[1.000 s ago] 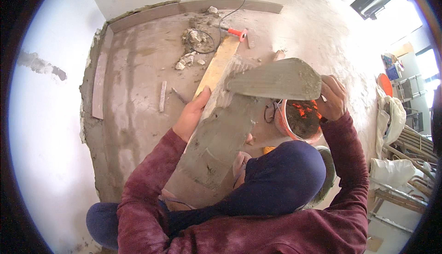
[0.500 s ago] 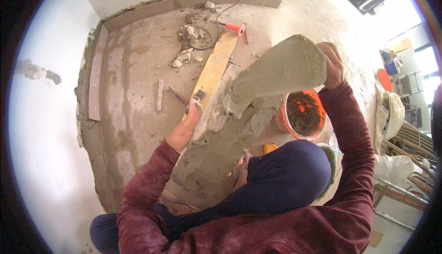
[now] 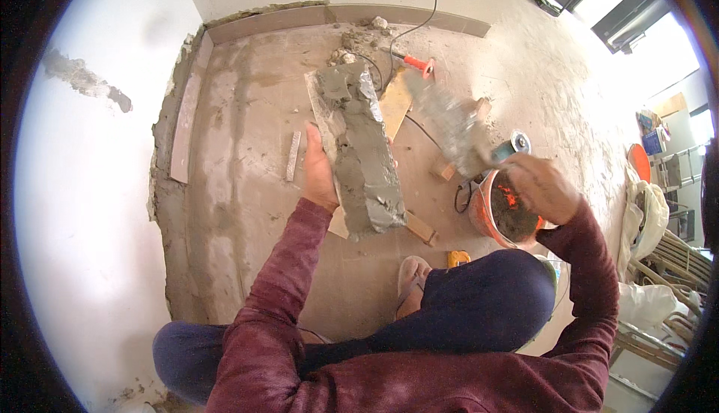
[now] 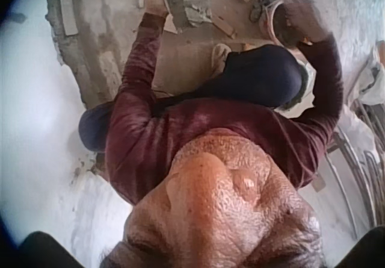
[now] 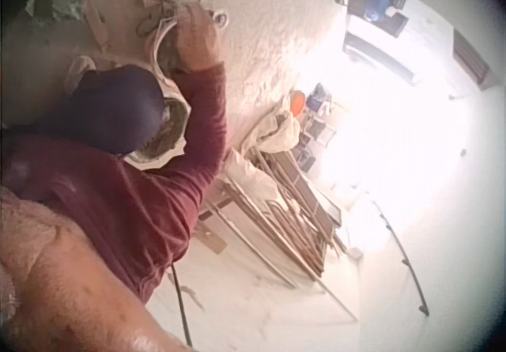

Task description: The person uses an angle grinder to cut a tile, then hammers a wooden spacer into place. They apply adhesive to the floor and a tile using a trowel, then place the tile on the floor and tap it with a hammer.

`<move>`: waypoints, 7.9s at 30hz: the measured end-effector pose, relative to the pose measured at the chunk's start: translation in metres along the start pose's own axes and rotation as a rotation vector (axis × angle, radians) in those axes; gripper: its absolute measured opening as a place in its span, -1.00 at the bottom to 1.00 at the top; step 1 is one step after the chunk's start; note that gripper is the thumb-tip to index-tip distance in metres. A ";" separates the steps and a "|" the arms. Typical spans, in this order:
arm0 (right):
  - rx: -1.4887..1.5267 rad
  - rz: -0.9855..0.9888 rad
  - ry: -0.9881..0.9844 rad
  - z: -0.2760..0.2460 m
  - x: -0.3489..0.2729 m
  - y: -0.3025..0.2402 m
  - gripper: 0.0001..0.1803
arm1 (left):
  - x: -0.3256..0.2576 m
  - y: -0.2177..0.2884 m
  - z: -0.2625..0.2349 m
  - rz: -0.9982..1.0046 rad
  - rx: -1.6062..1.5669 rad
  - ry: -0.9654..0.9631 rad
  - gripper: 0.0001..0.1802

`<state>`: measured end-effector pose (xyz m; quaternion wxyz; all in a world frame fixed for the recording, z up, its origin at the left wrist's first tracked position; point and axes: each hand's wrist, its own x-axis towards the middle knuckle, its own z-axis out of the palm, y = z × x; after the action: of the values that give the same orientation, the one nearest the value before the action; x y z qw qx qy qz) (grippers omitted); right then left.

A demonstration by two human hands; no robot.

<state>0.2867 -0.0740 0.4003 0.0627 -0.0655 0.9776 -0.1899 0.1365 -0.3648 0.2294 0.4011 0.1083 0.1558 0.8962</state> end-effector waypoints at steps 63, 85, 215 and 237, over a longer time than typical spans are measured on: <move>-0.332 -0.700 -0.156 0.018 0.133 0.015 -0.76 | -0.081 0.005 -0.012 0.096 -0.218 0.206 -0.10; -0.808 0.514 -0.597 -0.008 -0.081 0.131 -0.84 | 0.095 -0.130 0.011 -0.470 -0.041 0.019 -0.08; -0.416 0.195 -1.001 0.062 -0.081 0.250 -0.73 | 0.120 -0.227 -0.021 -0.629 -0.084 0.112 -0.28; -0.319 0.273 -0.762 0.060 -0.088 0.203 -0.79 | 0.120 -0.231 -0.024 -0.594 -0.112 0.105 -0.29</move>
<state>0.3609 0.1046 0.2767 0.4325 -0.0098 0.9015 0.0113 0.2083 -0.1333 0.1308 0.6424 -0.0105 0.1517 0.7511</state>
